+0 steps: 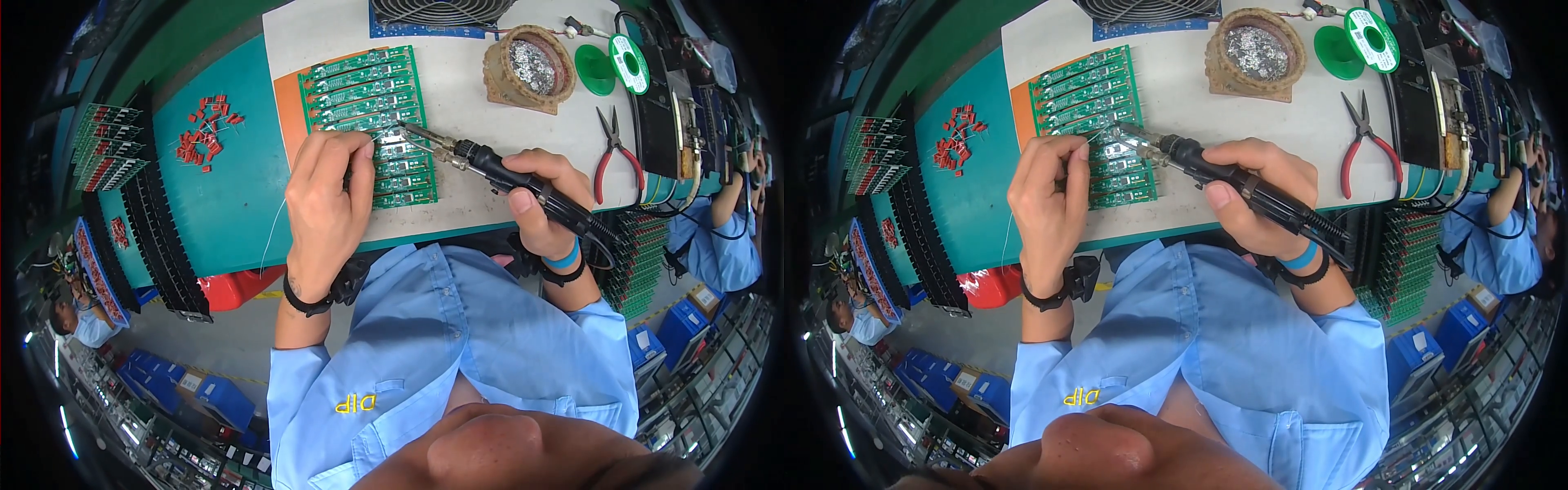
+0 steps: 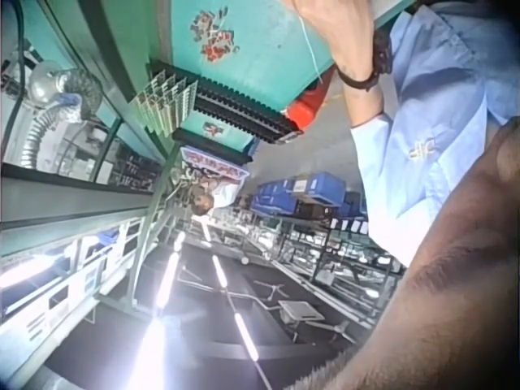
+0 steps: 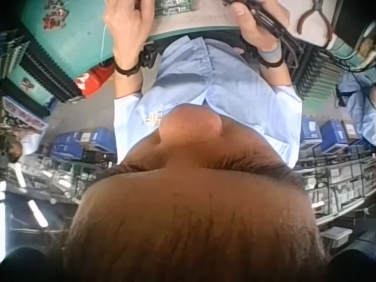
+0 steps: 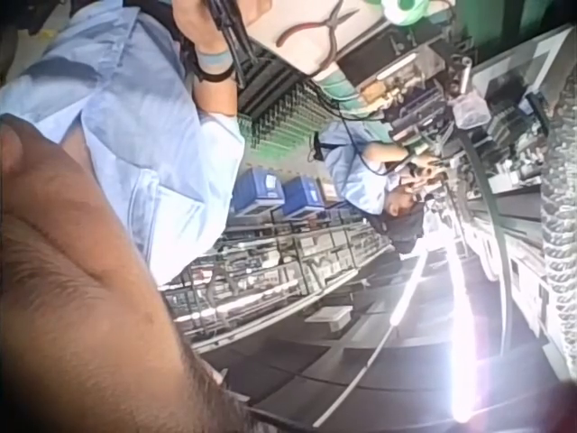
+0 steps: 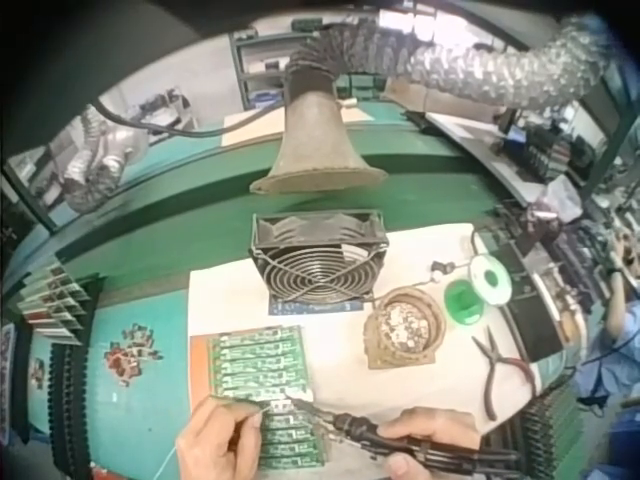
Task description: The person places a circuit board onto a wooden block and uses a soldering iron and wire to apply solder to various points. They then use a pair of pliers to trim excess wire before repositioning the board to continue soldering.
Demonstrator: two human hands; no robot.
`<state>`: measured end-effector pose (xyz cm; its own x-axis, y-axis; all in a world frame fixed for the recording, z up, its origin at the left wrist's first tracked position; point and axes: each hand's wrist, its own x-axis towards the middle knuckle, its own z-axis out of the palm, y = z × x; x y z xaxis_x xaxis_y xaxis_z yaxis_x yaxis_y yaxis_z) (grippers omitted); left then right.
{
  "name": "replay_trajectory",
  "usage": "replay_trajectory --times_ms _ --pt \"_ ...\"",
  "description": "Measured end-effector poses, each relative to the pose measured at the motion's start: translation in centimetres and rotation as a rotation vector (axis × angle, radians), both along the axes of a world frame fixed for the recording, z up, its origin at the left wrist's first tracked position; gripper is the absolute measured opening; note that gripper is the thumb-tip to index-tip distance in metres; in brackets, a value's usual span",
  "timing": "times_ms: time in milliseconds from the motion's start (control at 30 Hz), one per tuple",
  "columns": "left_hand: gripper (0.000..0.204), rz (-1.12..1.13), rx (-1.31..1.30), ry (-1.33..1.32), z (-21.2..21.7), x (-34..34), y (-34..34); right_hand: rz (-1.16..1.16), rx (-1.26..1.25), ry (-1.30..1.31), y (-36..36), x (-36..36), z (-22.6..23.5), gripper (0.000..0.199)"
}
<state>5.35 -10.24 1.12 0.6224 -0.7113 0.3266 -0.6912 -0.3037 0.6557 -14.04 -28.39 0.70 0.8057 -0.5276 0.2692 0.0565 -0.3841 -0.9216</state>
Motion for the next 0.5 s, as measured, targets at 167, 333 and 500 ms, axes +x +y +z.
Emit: replay_trajectory --times_ms 167,333,500 --pt "0.010 0.019 -0.012 0.005 0.16 -0.12 0.05 -0.001 -0.002 -0.018 0.00 0.01 -0.16 0.038" --pt "0.010 0.027 -0.003 0.029 0.16 -0.24 0.01 -0.002 -0.039 -0.017 0.08 0.02 0.02 0.039" --pt "0.011 0.018 -0.002 0.025 0.22 -0.19 -0.04 -0.024 -0.050 -0.023 -0.06 -0.19 -0.23 0.041"
